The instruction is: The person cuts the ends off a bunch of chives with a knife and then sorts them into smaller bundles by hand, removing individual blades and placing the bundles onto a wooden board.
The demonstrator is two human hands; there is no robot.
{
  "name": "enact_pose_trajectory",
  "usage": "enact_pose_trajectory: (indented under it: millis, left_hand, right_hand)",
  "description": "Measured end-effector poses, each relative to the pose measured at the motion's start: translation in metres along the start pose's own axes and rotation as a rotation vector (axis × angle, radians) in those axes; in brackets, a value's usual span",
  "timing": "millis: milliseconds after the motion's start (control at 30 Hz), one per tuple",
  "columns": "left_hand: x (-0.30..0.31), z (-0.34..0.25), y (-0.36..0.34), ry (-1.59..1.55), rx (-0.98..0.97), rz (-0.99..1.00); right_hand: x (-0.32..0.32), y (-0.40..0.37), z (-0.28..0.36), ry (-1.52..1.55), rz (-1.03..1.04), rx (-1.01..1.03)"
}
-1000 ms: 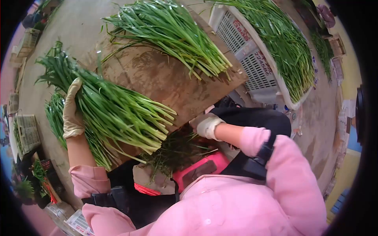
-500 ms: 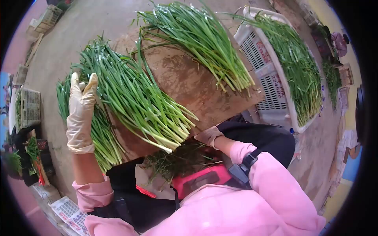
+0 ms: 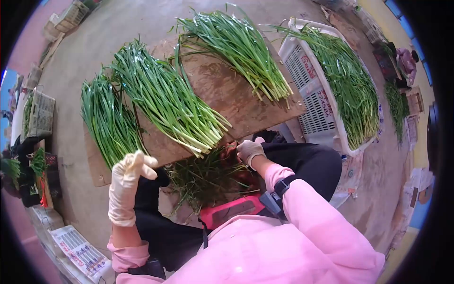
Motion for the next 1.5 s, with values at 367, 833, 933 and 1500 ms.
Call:
enact_pose_trajectory:
  millis: [367,833,933,1500]
  left_hand:
    - [0.001,0.035,0.023,-0.246,0.269,0.136]
    - [-0.014,0.03,0.007,-0.118,0.196,0.175]
    - [-0.023,0.015,-0.001,-0.153,0.098,0.205]
    - [-0.15,-0.045,-0.058,-0.824,-0.005,0.489]
  right_hand:
    - [-0.142,0.086,-0.018,0.615,-0.321,-0.103]
    - [0.2,-0.157,0.067,0.323,0.043,0.38]
    - [0.222,-0.208,0.064,0.66,-0.082,0.48]
    - [0.239,-0.262,0.101,0.669,-0.814,0.767]
Point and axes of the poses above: each hand's wrist, its own y-axis towards the middle knuckle, its own x-axis out of the back of the hand, z = x × y, the point moved 4 cm from there along y, towards the middle knuckle, and after that the axes turned 1 degree about x, right-handed, at the moved point
